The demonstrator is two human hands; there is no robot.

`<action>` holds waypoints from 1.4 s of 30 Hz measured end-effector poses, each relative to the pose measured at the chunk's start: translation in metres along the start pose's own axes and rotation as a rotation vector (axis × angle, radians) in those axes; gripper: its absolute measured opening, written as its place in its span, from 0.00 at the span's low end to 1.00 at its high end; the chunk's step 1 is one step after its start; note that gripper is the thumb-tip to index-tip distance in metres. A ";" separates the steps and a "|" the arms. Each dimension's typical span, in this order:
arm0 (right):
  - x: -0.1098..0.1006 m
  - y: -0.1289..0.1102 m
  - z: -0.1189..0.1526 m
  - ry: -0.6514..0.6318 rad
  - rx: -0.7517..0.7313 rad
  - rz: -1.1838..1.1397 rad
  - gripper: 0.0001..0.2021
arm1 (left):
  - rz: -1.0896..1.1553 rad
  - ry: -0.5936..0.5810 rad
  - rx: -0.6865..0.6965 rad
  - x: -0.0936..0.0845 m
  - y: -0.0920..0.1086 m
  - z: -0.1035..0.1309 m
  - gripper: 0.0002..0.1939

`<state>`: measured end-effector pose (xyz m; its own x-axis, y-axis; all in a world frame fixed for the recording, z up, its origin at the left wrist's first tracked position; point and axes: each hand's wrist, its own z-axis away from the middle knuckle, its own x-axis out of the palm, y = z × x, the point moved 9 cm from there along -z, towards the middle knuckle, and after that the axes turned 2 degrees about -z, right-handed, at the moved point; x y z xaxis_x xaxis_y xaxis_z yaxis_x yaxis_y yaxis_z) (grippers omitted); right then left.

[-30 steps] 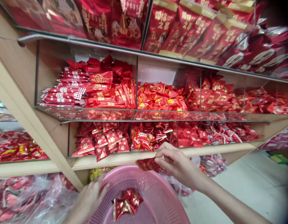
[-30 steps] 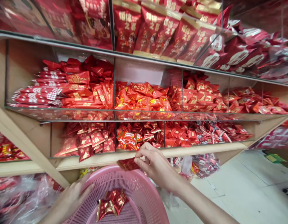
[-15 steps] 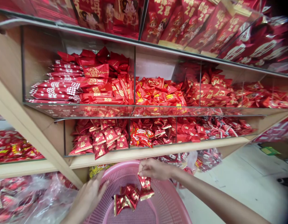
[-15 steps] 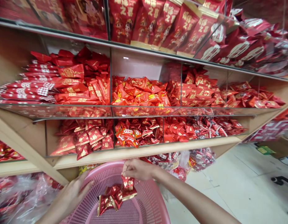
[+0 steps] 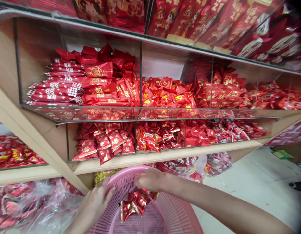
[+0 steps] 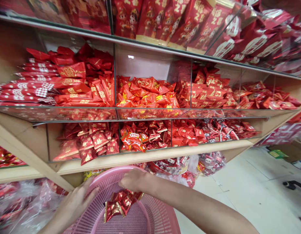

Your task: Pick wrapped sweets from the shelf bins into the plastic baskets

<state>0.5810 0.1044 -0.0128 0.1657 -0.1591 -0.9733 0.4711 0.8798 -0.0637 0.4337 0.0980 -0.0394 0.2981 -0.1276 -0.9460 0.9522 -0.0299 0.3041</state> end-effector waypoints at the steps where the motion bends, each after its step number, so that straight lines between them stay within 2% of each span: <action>1: 0.003 -0.002 -0.004 -0.025 -0.008 0.024 0.05 | 0.001 -0.015 0.007 0.002 0.000 0.000 0.22; 8: 0.016 -0.010 -0.030 -0.079 -0.040 0.069 0.05 | -0.002 -0.042 0.032 0.009 -0.001 -0.002 0.23; 16: 0.020 -0.024 -0.030 0.013 -0.081 0.155 0.04 | -0.031 -0.070 0.006 0.014 -0.005 -0.003 0.24; 19: 0.004 -0.030 -0.019 0.121 -0.078 0.202 0.04 | -0.015 -0.067 0.007 0.014 -0.006 -0.003 0.25; 24: -0.061 -0.031 0.019 0.445 -0.026 0.206 0.05 | -0.006 -0.051 0.008 0.018 -0.010 -0.004 0.24; 26: -0.087 -0.018 0.037 0.560 0.032 0.180 0.06 | 0.003 -0.029 0.025 0.019 -0.010 -0.005 0.23; 29: -0.119 0.021 0.066 0.779 0.194 0.125 0.08 | 0.004 -0.016 0.046 0.019 -0.010 -0.004 0.23; 33: -0.142 0.093 0.118 1.020 0.630 0.170 0.10 | 0.009 -0.033 0.026 0.019 -0.010 -0.003 0.23; 35: -0.144 0.121 0.140 1.045 0.857 0.247 0.11 | 0.025 -0.031 0.023 0.017 -0.008 -0.003 0.23; 37: -0.144 0.138 0.153 1.015 1.008 0.306 0.13 | 0.036 -0.018 0.017 0.014 -0.007 -0.003 0.22; 39: -0.142 0.148 0.157 0.972 1.077 0.321 0.15 | 0.032 -0.020 0.005 0.013 -0.007 -0.004 0.22; 42: -0.139 0.152 0.152 0.918 1.092 0.336 0.16 | 0.003 -0.051 0.000 0.017 -0.009 -0.005 0.22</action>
<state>0.7614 0.1925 0.1459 -0.0036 0.6828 -0.7306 0.9996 -0.0179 -0.0217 0.4308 0.1008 -0.0589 0.2968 -0.1779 -0.9382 0.9514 -0.0295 0.3065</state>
